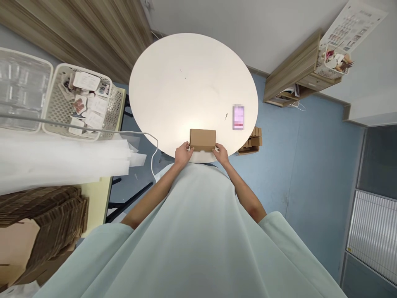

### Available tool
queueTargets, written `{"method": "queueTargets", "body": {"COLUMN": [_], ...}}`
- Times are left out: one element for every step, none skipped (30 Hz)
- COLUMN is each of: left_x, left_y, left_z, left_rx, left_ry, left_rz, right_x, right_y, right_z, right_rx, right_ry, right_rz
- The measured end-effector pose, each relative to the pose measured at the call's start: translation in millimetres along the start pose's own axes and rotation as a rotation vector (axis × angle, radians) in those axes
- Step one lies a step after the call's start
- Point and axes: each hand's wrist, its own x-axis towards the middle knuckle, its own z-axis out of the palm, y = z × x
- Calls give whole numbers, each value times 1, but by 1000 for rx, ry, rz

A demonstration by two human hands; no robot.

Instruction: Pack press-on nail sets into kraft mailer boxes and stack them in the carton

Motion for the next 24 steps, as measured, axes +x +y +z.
{"method": "queueTargets", "body": {"left_x": [-2, -5, -7, -9, -10, -10, -10, -8, -7, -4, -2, 1, 4, 6, 8, 10, 12, 13, 15, 16, 17, 17, 18, 19], "left_y": [4, 7, 11, 14, 17, 20, 21, 22, 22, 21, 20, 17, 14, 10, 6, 2, -2, -6, -9, -12, -15, -17, -18, -20], "left_z": [-3, -5, -9, -12, -15, -17, -19, -20, -21, -21, -20, -20, -19, -19, -19, -19, -20, -20, -20, -20, -20, -19, -18, -17], "left_rx": [-15, -32, -48, -65, -82, -98, -113, -127, -140, -154, -168, -188, -212, -239, -264, -282, -292, -292, -286, -276, -266, -256, -247, -241], "left_ry": [20, 39, 59, 78, 92, 101, 103, 99, 89, 76, 61, 46, 30, 11, -11, -36, -63, -89, -112, -128, -135, -134, -126, -116], "left_rz": [3, 14, 30, 47, 61, 67, 66, 60, 51, 44, 41, 43, 48, 56, 66, 80, 97, 117, 141, 165, 186, 201, 208, 211], "right_x": [-1, -3, -4, -6, -7, -9, -9, -10, -9, -8, -7, -5, -3, -1, 1, 2, 4, 4, 4, 4, 3, 2, 1, 0], "right_y": [-2, -4, -7, -9, -12, -15, -17, -19, -20, -21, -20, -19, -18, -15, -13, -10, -7, -5, -3, -1, 1, 2, 3, 4], "right_z": [-3, -6, -10, -14, -19, -23, -27, -31, -34, -36, -37, -38, -38, -38, -38, -38, -38, -39, -39, -39, -38, -37, -36, -35], "right_rx": [38, 73, 100, 117, 121, 116, 105, 94, 89, 90, 98, 113, 132, 154, 175, 192, 203, 206, 202, 191, 175, 159, 146, 135], "right_ry": [7, 13, 20, 31, 46, 62, 73, 77, 73, 62, 51, 41, 36, 32, 26, 17, 3, -14, -31, -45, -54, -56, -55, -50], "right_rz": [-17, -28, -30, -20, -1, 22, 42, 55, 60, 57, 50, 41, 31, 21, 13, 7, 1, -4, -12, -22, -32, -42, -50, -55]}}
